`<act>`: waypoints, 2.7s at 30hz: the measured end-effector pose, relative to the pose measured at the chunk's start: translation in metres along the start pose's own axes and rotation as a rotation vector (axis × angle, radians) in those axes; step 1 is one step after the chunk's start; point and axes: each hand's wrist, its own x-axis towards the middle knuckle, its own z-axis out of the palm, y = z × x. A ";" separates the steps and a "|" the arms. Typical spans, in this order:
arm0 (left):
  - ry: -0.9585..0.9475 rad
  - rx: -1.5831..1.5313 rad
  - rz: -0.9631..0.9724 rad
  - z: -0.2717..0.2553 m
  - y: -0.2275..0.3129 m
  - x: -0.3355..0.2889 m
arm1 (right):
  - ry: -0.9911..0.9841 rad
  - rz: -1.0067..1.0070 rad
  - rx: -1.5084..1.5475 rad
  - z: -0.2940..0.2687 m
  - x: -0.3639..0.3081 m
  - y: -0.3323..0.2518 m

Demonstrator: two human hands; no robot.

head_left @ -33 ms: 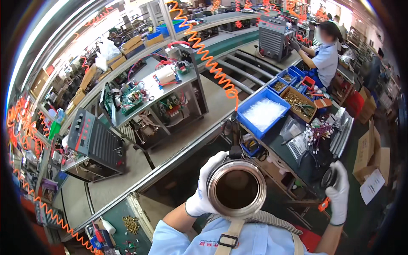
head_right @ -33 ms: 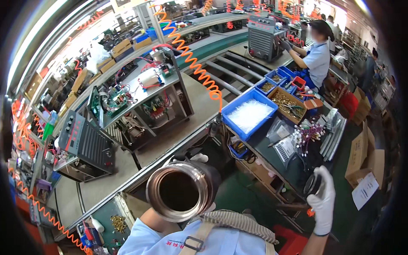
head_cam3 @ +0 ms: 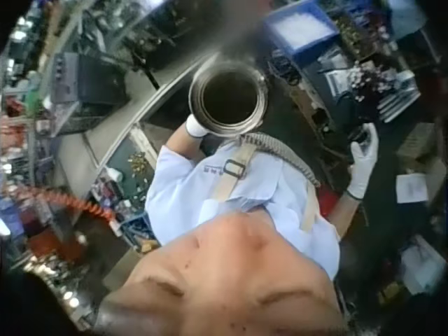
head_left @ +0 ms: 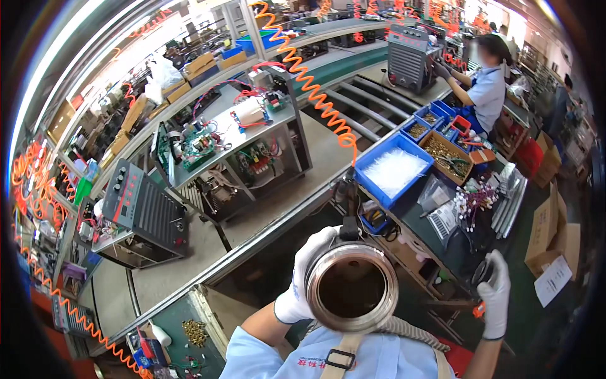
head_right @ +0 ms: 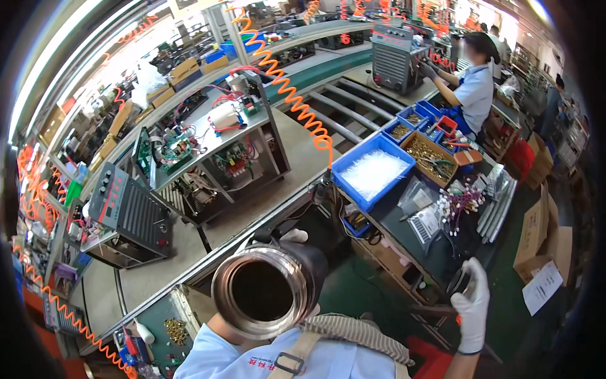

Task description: The person assembles an electronic device on a workbench, connecting red and black wires to a circuit board and a white cylindrical component. They use a soldering iron to secure connections and a heat gun to apply heat to specific areas. The person also handles a black cylindrical object and organizes wires with zip ties.

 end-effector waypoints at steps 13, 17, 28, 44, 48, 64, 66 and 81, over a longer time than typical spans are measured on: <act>0.159 0.133 0.473 -0.004 0.055 0.077 | -0.378 0.381 -0.782 -0.093 -0.268 0.304; 0.117 0.210 0.605 0.006 0.057 0.084 | -0.609 0.144 -1.007 -0.097 -0.271 0.334; 0.094 0.558 0.813 -0.006 0.095 0.110 | -0.089 0.940 0.021 0.023 -0.117 0.225; 0.000 0.671 1.166 -0.018 0.100 0.130 | -0.738 0.278 -0.863 -0.067 -0.252 0.465; 0.018 0.684 1.178 -0.015 0.103 0.132 | -0.473 0.521 -0.656 -0.055 -0.251 0.474; 0.067 0.648 1.210 -0.007 0.114 0.139 | -0.629 0.073 -0.874 -0.064 -0.260 0.458; -0.011 0.724 1.085 -0.013 0.131 0.133 | -0.613 0.060 -0.884 -0.071 -0.269 0.465; -0.179 0.934 1.257 -0.029 0.121 0.141 | -0.276 0.819 -0.312 -0.035 -0.221 0.386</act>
